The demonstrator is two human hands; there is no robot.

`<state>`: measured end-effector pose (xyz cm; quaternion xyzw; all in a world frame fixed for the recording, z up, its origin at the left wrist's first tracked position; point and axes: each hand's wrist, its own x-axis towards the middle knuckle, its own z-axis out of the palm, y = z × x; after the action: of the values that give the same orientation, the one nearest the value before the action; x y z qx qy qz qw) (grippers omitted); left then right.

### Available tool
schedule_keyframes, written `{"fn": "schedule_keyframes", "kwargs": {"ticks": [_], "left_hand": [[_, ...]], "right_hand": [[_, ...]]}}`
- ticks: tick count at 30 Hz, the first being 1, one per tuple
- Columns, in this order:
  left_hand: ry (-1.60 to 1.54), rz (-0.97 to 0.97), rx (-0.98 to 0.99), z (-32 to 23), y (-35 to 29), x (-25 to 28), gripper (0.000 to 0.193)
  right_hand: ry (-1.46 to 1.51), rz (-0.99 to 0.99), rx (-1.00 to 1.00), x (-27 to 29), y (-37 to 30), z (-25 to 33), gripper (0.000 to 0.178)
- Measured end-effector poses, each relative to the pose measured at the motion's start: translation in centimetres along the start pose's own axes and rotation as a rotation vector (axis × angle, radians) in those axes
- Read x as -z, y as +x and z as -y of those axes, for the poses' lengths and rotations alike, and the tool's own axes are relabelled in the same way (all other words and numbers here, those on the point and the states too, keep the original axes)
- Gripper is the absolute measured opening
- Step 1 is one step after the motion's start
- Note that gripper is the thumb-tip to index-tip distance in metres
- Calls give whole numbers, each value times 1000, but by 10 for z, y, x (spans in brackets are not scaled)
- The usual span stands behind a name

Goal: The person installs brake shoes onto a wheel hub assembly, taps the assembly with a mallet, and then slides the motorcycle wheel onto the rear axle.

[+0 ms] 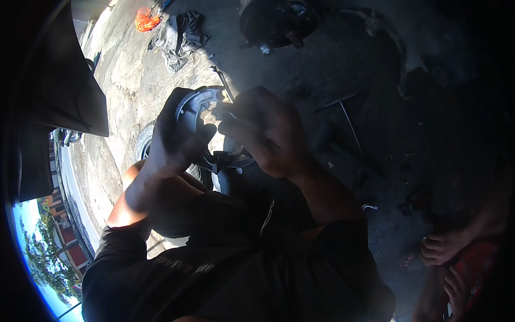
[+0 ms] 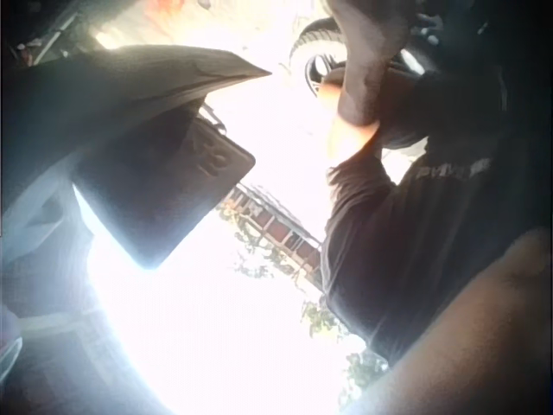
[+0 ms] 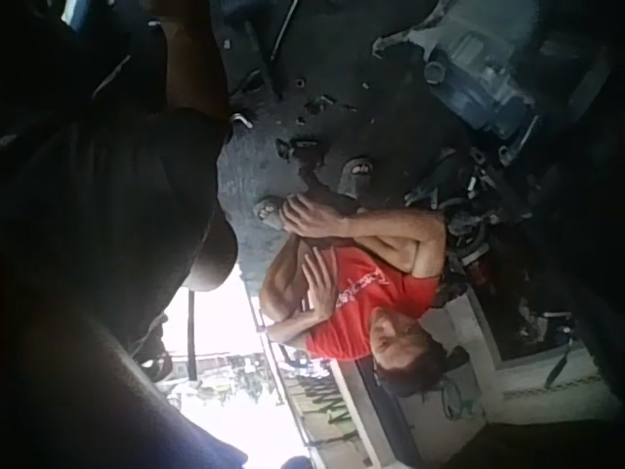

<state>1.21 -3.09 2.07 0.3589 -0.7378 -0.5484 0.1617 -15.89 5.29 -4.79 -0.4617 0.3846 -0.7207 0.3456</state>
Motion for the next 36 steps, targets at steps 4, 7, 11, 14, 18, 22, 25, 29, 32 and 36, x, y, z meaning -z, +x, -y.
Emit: {"fn": "schedule_keyframes", "kwargs": {"ticks": [4, 7, 11, 14, 18, 22, 25, 29, 32, 36], "left_hand": [[351, -67, -85, 4, 0, 0, 38], [329, -127, -143, 4, -2, -3, 38], [193, -108, -47, 3, -3, -6, 37], [175, -105, -48, 2, -1, -8, 36], [153, -148, 24, -1, 2, -12, 36], [148, -171, -21, 4, 3, -13, 41], [86, -135, 96, -5, 7, -13, 47], [-109, -137, 211, -14, 8, -21, 31], [-2, -57, 123, -7, 8, -11, 33], [57, 28, 101, -7, 18, -9, 35]], "right_hand": [[63, -93, -96, 5, -7, -1, 10], [127, -49, -161, 8, 1, -1, 11], [151, -14, -187, 11, 3, -1, 12], [113, -11, -235, 14, 5, -3, 13], [157, 0, -326, 16, 8, -7, 15], [92, -17, -236, 12, 8, -10, 23], [-28, -44, -173, 15, 4, -16, 27], [-20, 44, -126, 26, 5, -16, 25], [86, 2, -131, 21, 7, -8, 24], [43, 19, -191, 31, 5, -7, 28]]}}
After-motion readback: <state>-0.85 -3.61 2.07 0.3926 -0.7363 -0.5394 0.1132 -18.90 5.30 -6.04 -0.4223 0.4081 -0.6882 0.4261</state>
